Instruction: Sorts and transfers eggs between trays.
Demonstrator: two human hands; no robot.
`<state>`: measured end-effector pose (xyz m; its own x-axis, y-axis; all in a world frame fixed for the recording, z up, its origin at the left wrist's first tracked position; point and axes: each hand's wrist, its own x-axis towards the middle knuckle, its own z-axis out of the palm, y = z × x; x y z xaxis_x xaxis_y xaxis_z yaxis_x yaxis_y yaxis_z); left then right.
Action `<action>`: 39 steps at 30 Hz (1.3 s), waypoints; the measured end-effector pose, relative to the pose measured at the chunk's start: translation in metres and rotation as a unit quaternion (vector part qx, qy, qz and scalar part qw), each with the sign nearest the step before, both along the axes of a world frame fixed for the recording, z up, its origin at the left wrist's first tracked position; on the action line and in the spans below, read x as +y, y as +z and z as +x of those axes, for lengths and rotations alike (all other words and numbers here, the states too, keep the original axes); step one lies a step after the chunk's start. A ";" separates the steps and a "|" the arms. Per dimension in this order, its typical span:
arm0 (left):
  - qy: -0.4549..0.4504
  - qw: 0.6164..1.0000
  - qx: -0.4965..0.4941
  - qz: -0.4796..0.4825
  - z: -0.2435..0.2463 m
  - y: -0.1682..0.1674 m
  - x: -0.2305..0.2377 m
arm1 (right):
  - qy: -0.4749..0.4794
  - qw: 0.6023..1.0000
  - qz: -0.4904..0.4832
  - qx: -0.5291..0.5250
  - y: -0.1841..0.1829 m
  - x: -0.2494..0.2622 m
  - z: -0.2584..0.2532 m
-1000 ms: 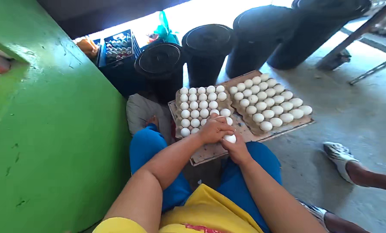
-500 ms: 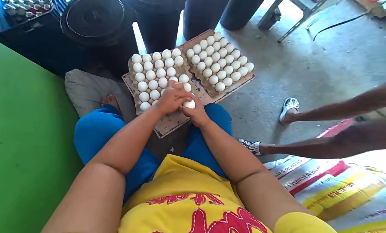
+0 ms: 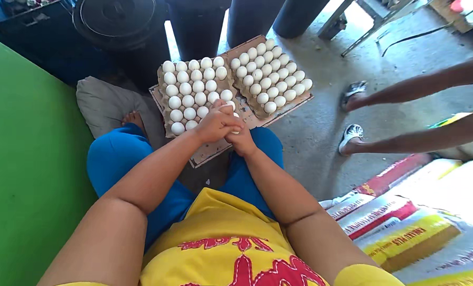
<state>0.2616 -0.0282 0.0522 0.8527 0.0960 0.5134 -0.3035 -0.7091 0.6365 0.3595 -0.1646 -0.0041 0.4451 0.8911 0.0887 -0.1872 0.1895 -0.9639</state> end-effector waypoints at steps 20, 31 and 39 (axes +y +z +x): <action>0.021 1.000 0.002 0.013 -0.003 0.001 0.001 | -0.012 1.000 -0.027 0.002 -0.004 0.001 -0.002; 0.006 1.000 -0.003 0.006 -0.006 -0.003 0.002 | 0.006 1.000 -0.008 0.004 -0.011 0.001 -0.001; 0.015 1.000 0.010 -0.015 -0.008 -0.003 0.001 | 0.010 1.000 -0.020 -0.020 -0.008 0.000 -0.002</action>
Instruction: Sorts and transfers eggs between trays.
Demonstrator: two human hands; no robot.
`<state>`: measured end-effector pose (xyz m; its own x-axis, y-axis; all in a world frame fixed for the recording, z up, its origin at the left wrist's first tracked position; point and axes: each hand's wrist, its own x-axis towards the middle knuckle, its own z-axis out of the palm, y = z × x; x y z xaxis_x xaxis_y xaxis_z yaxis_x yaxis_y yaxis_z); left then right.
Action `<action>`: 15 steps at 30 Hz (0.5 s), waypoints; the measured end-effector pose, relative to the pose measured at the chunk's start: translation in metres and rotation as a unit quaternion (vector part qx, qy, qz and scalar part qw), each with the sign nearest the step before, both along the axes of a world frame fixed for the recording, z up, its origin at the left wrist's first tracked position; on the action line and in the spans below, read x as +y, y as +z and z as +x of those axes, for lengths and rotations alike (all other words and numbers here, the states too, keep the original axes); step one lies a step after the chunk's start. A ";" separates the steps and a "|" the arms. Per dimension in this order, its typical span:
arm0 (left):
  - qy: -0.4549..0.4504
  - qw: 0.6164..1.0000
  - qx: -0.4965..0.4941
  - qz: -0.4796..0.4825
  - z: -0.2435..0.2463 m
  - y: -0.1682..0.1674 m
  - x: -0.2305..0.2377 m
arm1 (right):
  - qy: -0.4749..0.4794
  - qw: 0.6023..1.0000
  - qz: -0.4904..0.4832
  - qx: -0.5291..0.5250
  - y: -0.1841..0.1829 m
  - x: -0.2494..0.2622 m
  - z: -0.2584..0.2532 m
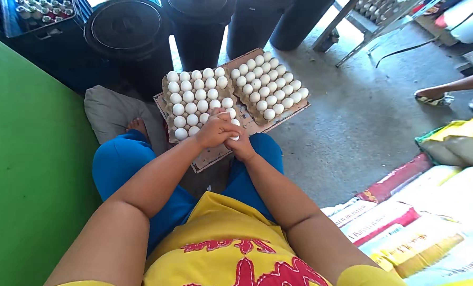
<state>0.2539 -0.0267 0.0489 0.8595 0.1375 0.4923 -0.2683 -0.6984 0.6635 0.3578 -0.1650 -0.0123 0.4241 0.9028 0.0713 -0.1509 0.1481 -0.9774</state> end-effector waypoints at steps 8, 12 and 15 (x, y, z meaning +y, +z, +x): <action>0.007 1.000 0.005 -0.005 -0.001 0.002 0.004 | 0.002 1.000 -0.003 -0.008 0.004 -0.001 -0.001; -0.022 1.000 -0.005 0.005 0.001 -0.002 0.006 | 0.004 1.000 -0.006 0.009 0.007 -0.001 -0.002; 0.004 1.000 0.004 -0.006 -0.001 0.001 0.013 | 0.009 1.000 -0.023 0.013 0.007 0.001 -0.003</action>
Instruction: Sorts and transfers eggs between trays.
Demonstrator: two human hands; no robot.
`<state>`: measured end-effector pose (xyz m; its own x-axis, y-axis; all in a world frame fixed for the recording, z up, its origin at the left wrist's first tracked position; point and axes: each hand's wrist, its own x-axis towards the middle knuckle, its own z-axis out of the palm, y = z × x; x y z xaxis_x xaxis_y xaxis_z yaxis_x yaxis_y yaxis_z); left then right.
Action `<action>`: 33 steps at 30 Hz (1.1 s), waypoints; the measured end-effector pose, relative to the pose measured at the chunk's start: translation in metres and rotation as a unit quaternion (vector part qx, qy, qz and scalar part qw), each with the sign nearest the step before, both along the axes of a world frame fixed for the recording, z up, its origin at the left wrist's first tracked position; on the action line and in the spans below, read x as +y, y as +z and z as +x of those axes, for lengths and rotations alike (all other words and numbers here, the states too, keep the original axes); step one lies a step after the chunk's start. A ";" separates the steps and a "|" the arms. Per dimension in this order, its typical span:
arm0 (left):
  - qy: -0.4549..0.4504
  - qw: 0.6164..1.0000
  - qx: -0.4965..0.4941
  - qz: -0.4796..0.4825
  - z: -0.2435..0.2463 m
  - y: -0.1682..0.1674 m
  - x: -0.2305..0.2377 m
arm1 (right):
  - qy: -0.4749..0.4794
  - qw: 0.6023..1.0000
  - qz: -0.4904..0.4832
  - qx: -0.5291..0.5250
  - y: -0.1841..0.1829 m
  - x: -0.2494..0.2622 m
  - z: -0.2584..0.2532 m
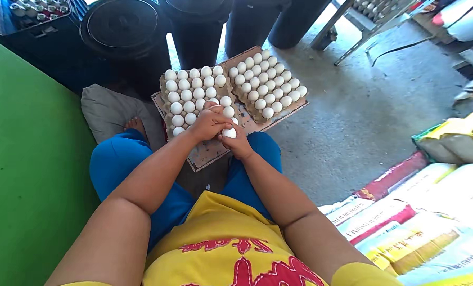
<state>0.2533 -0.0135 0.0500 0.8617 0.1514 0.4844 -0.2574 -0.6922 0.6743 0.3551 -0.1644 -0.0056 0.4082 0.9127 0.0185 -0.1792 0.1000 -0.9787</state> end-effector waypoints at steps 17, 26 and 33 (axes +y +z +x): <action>-0.020 0.999 -0.025 0.021 0.001 -0.003 -0.011 | -0.016 0.999 0.019 0.021 -0.001 -0.002 0.006; -0.035 0.999 -0.019 0.019 0.002 -0.005 -0.013 | -0.016 0.999 0.024 0.016 -0.003 -0.001 0.007; -0.015 1.000 -0.010 0.016 0.002 0.000 -0.012 | -0.018 0.999 0.040 -0.006 -0.005 0.000 0.007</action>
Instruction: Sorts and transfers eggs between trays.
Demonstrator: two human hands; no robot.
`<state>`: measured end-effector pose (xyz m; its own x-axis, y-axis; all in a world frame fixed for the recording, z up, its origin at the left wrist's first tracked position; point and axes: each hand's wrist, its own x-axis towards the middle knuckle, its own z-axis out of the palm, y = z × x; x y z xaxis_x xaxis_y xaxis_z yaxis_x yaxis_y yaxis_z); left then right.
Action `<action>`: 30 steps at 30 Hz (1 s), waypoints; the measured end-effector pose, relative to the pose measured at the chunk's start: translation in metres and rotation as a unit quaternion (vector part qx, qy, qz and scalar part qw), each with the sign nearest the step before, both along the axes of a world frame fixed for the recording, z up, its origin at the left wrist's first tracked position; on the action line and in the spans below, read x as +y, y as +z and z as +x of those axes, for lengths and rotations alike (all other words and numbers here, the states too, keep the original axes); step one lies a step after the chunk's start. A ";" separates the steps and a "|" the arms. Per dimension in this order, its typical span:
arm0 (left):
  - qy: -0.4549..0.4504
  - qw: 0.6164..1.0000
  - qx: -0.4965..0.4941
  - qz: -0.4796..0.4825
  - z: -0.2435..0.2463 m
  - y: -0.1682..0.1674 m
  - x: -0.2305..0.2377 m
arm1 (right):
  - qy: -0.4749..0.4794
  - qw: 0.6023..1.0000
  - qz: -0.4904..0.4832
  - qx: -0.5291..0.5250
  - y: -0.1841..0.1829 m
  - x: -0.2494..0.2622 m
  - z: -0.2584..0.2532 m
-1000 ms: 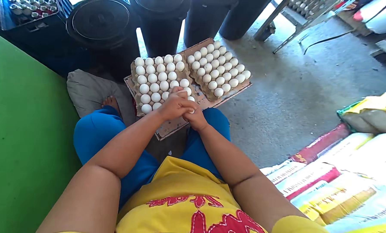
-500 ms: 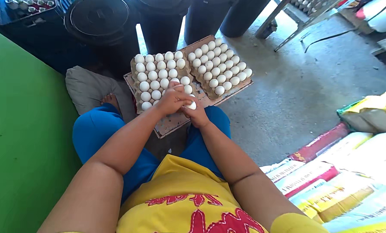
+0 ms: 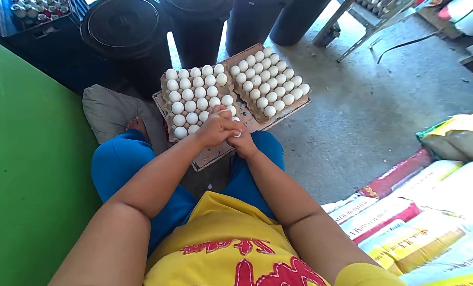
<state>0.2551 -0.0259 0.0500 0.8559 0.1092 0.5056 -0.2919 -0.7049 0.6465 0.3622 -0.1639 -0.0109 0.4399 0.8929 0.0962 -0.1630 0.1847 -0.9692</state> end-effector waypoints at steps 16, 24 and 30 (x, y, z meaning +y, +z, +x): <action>0.027 0.999 0.035 0.004 -0.002 -0.002 0.015 | 0.010 0.998 -0.042 -0.055 0.002 -0.001 -0.007; 0.026 0.999 0.041 0.006 -0.001 -0.005 0.018 | 0.011 0.997 -0.050 -0.058 0.005 0.000 -0.008; -0.013 1.000 0.026 0.003 0.001 -0.002 0.002 | 0.011 0.998 -0.031 -0.045 0.001 -0.001 -0.002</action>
